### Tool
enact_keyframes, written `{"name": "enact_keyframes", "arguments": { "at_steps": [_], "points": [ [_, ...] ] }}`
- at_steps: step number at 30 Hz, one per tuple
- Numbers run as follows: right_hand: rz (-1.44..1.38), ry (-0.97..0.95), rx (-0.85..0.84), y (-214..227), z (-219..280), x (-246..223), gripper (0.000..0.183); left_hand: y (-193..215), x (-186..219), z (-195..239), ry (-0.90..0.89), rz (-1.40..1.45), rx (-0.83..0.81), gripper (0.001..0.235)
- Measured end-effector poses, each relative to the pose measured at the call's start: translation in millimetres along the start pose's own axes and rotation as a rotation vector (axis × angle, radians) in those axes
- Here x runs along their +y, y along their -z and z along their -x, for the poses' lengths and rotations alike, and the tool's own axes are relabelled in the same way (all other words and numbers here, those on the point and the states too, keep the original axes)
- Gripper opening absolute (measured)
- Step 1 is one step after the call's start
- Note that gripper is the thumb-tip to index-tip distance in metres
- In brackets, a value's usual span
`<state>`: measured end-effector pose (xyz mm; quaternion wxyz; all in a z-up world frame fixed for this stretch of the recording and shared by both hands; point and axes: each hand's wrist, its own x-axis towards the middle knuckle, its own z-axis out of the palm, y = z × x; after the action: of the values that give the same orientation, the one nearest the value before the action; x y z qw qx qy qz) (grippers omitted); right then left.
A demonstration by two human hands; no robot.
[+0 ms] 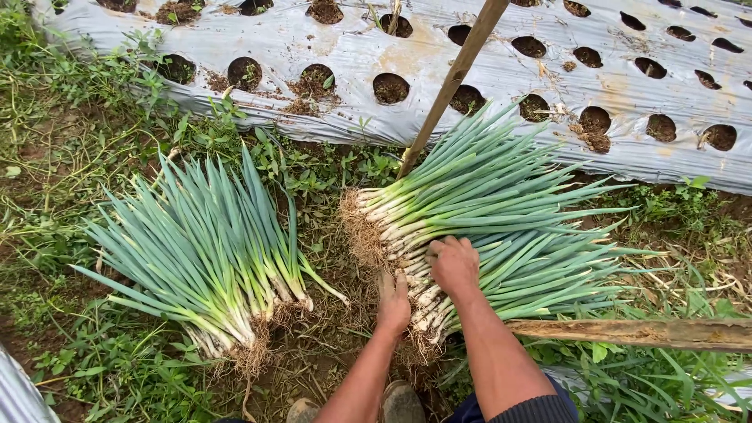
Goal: Gathering harvested green onions and organizing them into bundles in a field.
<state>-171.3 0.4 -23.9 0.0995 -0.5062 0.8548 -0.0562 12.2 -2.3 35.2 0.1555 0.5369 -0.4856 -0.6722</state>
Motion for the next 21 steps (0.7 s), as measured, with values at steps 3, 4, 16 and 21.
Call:
{"name": "enact_keyframes", "arguments": {
  "at_steps": [3, 4, 16, 21],
  "points": [
    [0.067, -0.043, -0.098, 10, -2, -10, 0.014, -3, -25, -20, 0.028, 0.015, 0.024, 0.072],
    [0.065, -0.042, -0.099, 8, -3, -12, 0.014, -1, -21, -14, 0.029, 0.014, 0.026, 0.072],
    [0.060, 0.076, -0.009, 35, -4, -33, 0.018, 29, 15, 2, 0.119, 0.420, 0.099, 0.071],
    [0.089, 0.071, 0.097, -3, -17, -19, 0.022, 21, 8, -22, 0.145, 0.424, 0.148, 0.067]
  ]
}}
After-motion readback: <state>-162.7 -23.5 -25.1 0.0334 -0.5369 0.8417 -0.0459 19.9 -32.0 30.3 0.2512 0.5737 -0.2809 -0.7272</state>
